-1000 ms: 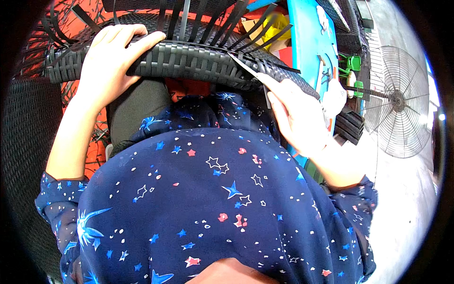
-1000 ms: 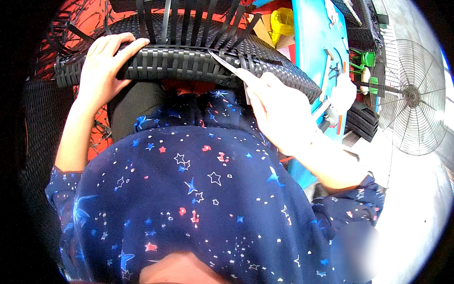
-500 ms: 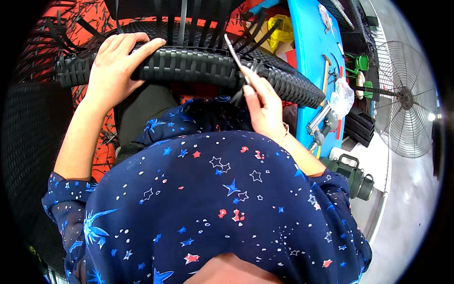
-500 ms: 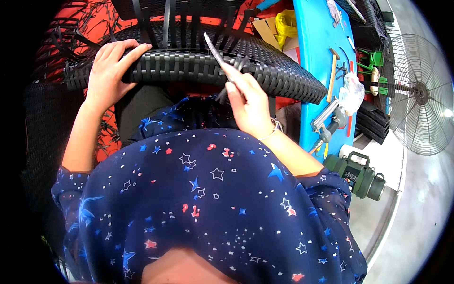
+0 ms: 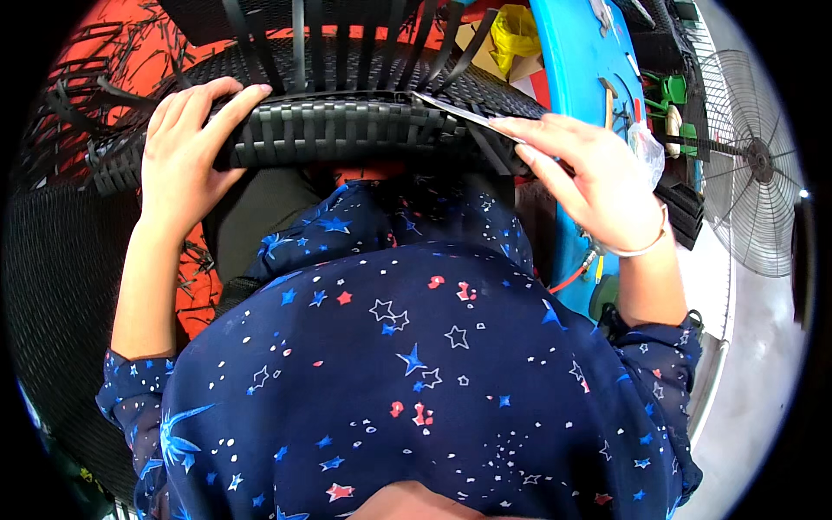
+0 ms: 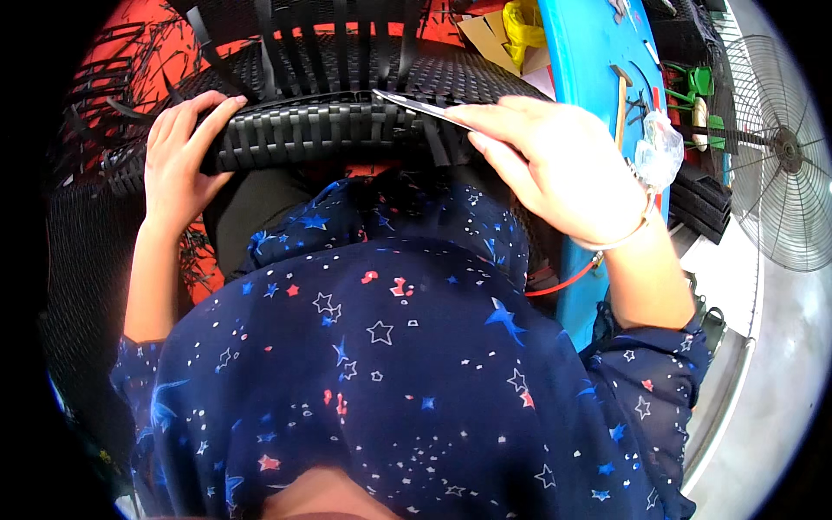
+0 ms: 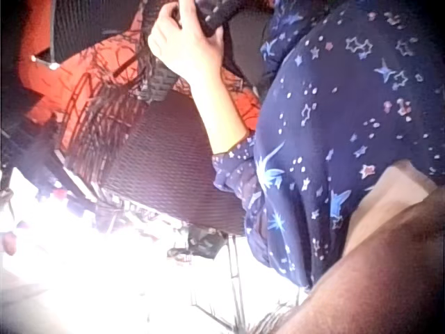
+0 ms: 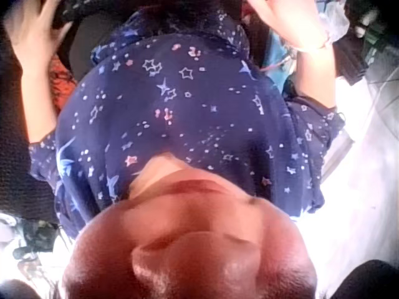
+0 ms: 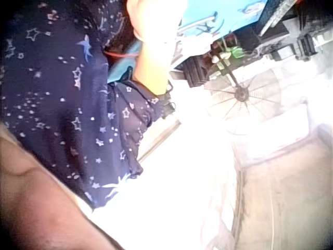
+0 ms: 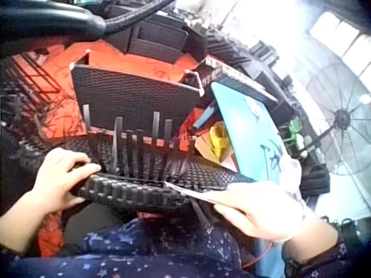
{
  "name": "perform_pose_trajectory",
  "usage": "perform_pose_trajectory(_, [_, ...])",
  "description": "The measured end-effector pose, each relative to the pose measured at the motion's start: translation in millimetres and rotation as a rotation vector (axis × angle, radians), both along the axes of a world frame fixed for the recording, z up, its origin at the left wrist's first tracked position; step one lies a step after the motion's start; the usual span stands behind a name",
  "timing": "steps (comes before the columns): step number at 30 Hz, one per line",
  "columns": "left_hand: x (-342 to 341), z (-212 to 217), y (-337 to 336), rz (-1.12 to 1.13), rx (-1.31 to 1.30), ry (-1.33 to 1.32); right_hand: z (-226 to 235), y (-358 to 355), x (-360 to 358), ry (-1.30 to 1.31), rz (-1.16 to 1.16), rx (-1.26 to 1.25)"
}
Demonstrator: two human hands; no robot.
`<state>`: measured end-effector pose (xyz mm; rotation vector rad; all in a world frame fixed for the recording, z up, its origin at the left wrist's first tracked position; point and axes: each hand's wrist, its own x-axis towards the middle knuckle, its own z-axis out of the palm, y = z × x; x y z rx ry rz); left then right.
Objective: The person is weaving black plastic strips into the frame of a wicker chair. They hold the chair frame on their lap and use their hands to interlace the strips through the vertical supports. The person briefly handles a green bottle and a dark cloth before resuming the weaving task.
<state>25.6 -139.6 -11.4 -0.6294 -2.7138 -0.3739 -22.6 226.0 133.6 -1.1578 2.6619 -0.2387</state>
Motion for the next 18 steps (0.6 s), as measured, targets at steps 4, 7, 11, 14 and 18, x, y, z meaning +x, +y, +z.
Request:
perform_pose_trajectory(4, [3, 0, 0, -0.004, 0.002, -0.072, 13, -5, -22, -0.092, 0.105, 0.047])
perform_pose_trajectory(7, [3, 2, 2, 0.007, -0.002, -0.123, 15, -8, -28, -0.146, 0.124, 0.080])
perform_pose_trajectory(11, [6, 9, 1, 0.018, -0.027, -0.141, -8, -13, -15, -0.093, 0.005, -0.003])
perform_pose_trajectory(14, [5, 16, 1, 0.016, -0.011, -0.150, -23, -15, -2, -0.046, -0.097, -0.019])
perform_pose_trajectory(18, [8, 19, 4, -0.004, 0.150, -0.118, -35, -14, 4, -0.045, -0.176, -0.107])
